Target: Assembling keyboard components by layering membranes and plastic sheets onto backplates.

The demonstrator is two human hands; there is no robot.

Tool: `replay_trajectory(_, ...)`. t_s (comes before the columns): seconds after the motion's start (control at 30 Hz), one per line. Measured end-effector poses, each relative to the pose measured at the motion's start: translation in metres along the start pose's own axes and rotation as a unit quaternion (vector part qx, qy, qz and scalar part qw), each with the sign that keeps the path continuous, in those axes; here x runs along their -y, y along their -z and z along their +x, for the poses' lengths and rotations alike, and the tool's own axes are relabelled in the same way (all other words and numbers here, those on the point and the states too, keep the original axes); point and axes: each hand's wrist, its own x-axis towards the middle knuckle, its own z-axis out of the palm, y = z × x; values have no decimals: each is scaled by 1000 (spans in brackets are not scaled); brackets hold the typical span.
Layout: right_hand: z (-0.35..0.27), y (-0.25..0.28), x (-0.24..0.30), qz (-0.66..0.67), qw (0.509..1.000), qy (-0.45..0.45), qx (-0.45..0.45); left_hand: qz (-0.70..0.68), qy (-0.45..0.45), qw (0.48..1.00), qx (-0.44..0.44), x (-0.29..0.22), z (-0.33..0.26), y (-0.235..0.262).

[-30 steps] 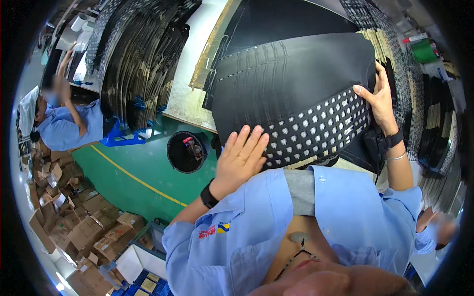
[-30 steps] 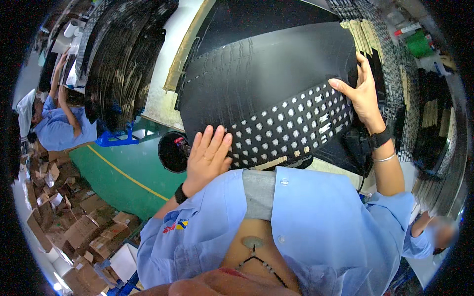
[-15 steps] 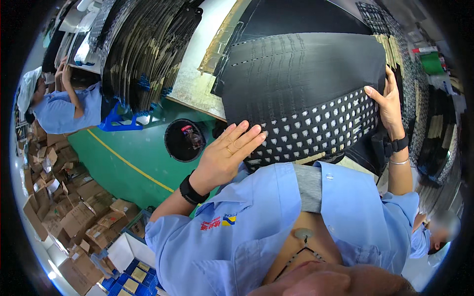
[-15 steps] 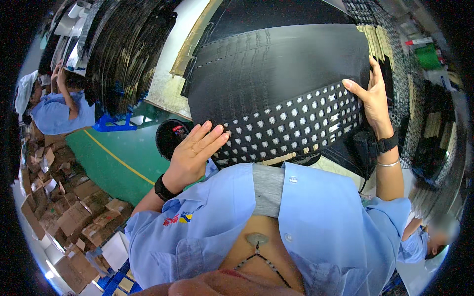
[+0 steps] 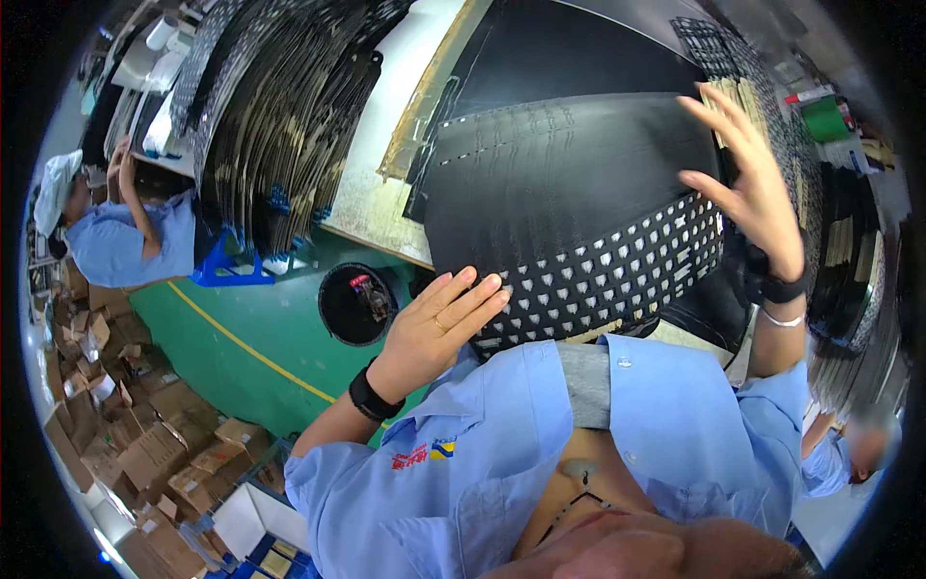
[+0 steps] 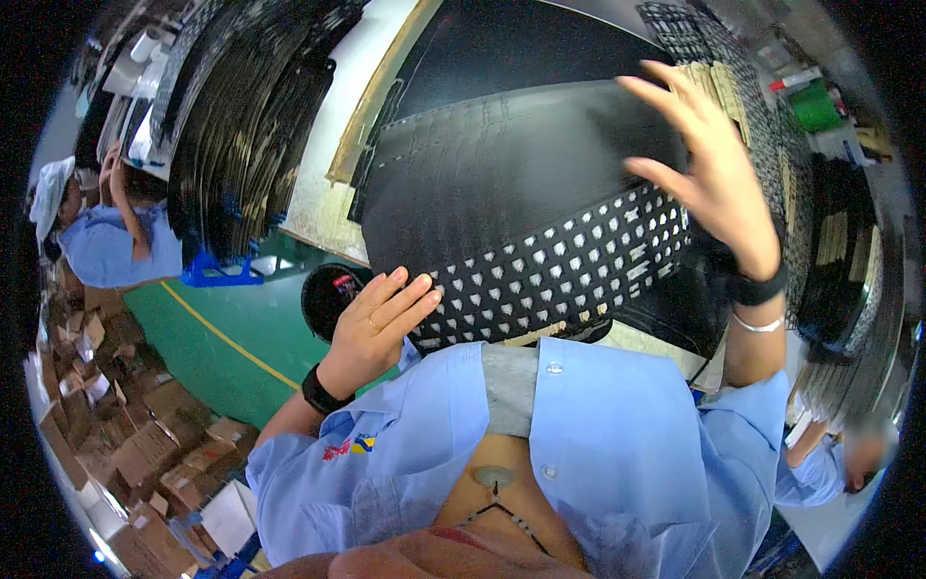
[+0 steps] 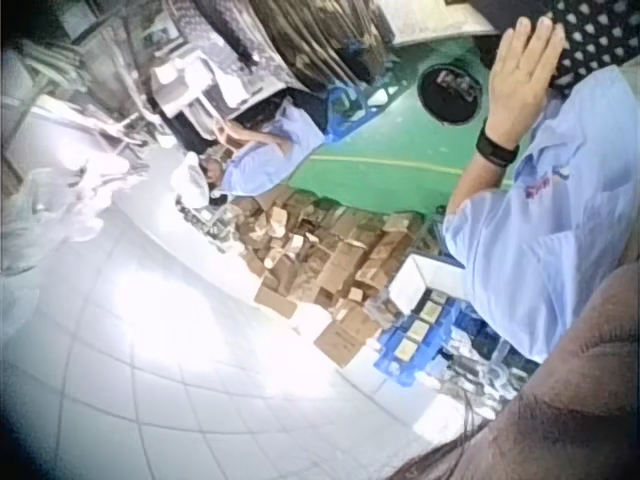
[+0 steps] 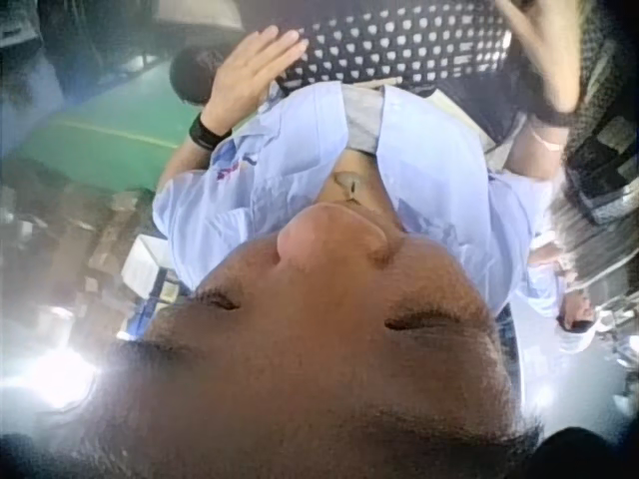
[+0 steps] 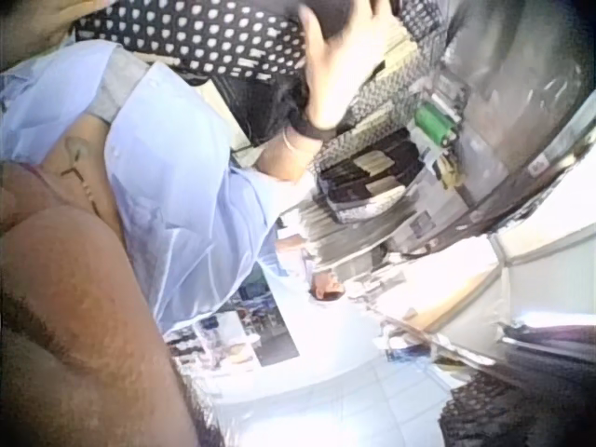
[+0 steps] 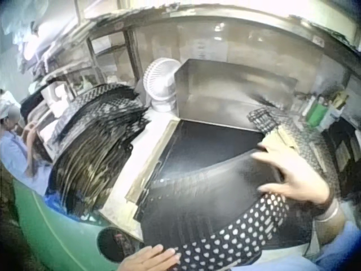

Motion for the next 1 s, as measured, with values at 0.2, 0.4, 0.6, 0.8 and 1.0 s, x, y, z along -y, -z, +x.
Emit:
replay_trajectory(0.2,39,-76,18,18,995,65,76,28,-36,998,-43,8,4,-8)
replay_trajectory(0.4,38,-83,12,25,990,57,123,117,-89,980,-134,18,-8,-35)
replay_trajectory(0.6,33,-87,14,-6,989,72,126,155,-133,970,-129,30,11,-20)
replay_trajectory(0.8,30,-88,15,-37,987,89,129,26,-85,996,-3,32,28,-4)
replay_trajectory(1.0,29,-87,16,-30,988,87,127,-2,-69,998,9,32,27,-2)
